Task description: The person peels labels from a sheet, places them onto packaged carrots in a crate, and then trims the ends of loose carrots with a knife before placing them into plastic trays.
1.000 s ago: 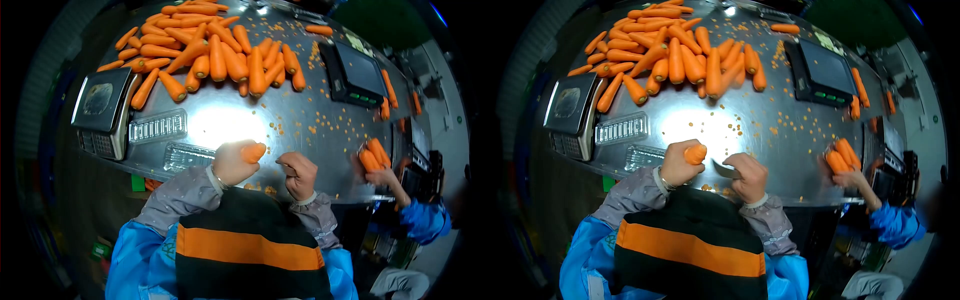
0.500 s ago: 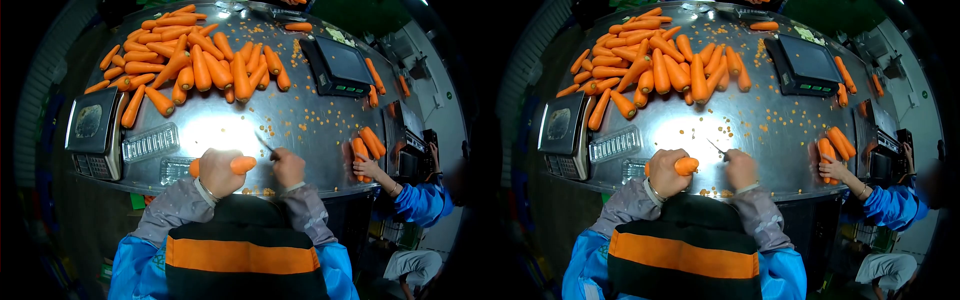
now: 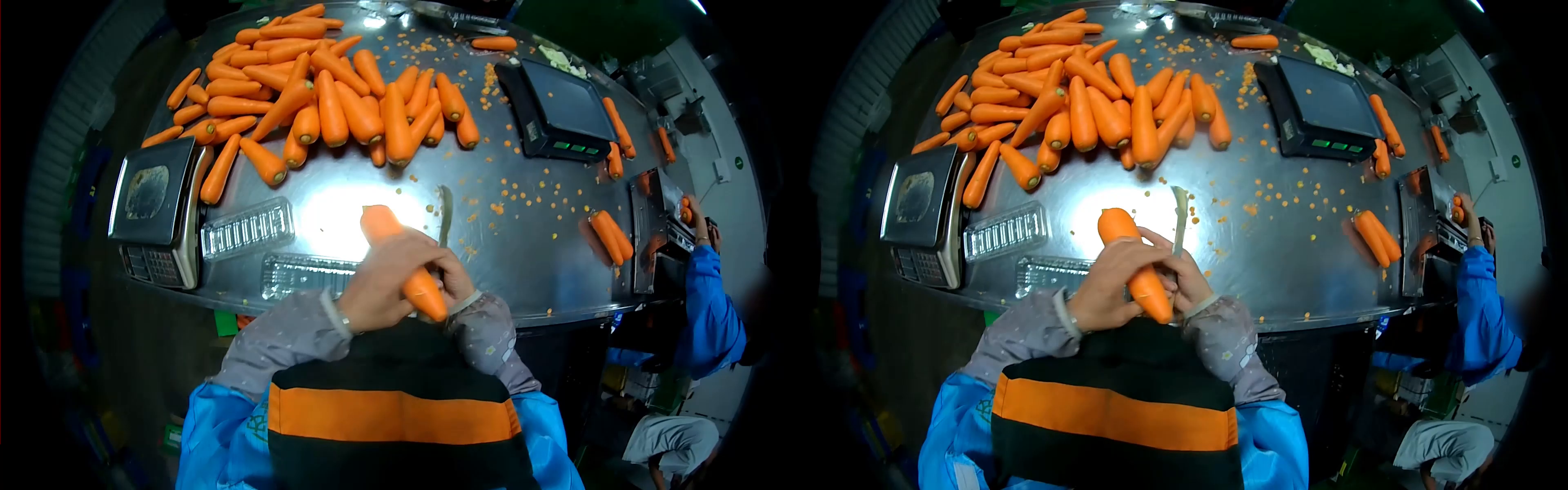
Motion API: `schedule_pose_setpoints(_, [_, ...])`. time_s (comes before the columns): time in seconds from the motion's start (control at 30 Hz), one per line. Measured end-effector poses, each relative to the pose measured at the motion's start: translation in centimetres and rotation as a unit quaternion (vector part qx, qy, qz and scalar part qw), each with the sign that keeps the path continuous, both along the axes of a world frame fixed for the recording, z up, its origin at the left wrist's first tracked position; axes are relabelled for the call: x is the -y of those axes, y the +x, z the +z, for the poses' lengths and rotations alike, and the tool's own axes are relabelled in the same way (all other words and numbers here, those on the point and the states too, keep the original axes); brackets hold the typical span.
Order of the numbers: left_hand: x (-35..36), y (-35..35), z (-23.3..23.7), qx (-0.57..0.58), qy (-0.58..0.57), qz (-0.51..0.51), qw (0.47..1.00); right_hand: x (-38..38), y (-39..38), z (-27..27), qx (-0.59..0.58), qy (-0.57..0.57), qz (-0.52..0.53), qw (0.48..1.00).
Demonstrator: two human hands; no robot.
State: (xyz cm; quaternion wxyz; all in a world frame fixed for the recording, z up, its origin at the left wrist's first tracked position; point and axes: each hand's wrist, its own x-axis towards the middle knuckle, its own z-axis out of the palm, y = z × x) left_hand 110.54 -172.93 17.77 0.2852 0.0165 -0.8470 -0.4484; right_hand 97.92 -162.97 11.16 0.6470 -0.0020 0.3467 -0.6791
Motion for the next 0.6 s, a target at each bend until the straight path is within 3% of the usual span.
schedule_pose_setpoints(0.03, [0.3,0.3,0.2,-0.008,0.044,0.020,0.999,0.0,-0.5,0.0,-0.023,-0.051,0.014,0.998])
schedule_pose_setpoints(0.07, [0.9,1.1,-0.1,0.021,0.007,0.052,0.998,-0.2,-0.9,0.3,-0.032,-0.078,0.019,0.996])
schedule_pose_setpoints(0.13, [1.6,0.9,-1.0,0.032,0.047,0.012,0.998,-0.1,-0.9,-0.2,0.011,-0.129,0.011,0.992])
schedule_pose_setpoints(0.17, [1.7,0.9,-1.7,0.037,0.066,-0.004,0.997,-0.1,-1.3,-1.0,-0.020,-0.119,0.042,0.992])
schedule_pose_setpoints(0.23, [0.9,0.6,-3.4,0.059,0.061,-0.033,0.996,0.1,0.8,-0.2,0.024,0.018,-0.045,0.999])
schedule_pose_setpoints(0.27, [0.8,0.4,-3.6,0.066,0.080,-0.027,0.994,-0.5,0.9,-1.7,0.010,-0.022,-0.041,0.999])
schedule_pose_setpoints(0.37, [0.5,1.0,-4.4,0.063,0.215,0.046,0.974,-1.1,0.2,-1.1,-0.079,-0.046,0.012,0.996])
schedule_pose_setpoints(0.4, [0.7,1.1,-4.5,0.056,0.266,0.076,0.959,-0.9,-0.5,-0.6,-0.056,-0.107,0.042,0.992])
schedule_pose_setpoints(0.43, [1.3,1.1,-3.2,0.073,0.360,0.134,0.920,-0.6,-0.4,0.0,-0.114,-0.124,0.023,0.985])
schedule_pose_setpoints(0.5, [3.7,0.7,-5.3,0.061,0.469,0.162,0.866,0.0,0.3,2.0,-0.228,-0.158,-0.015,0.961])
schedule_pose_setpoints(0.53, [4.4,0.6,-4.2,0.063,0.653,0.055,0.753,0.0,0.4,2.5,-0.245,-0.175,-0.007,0.953])
schedule_pose_setpoints(0.57, [4.6,0.5,-2.4,0.054,0.719,-0.064,0.690,-0.1,0.5,2.3,-0.272,-0.166,0.008,0.948])
schedule_pose_setpoints(0.6, [4.4,0.2,-1.8,0.053,0.724,-0.080,0.684,-0.4,0.5,1.9,-0.299,-0.158,0.022,0.941])
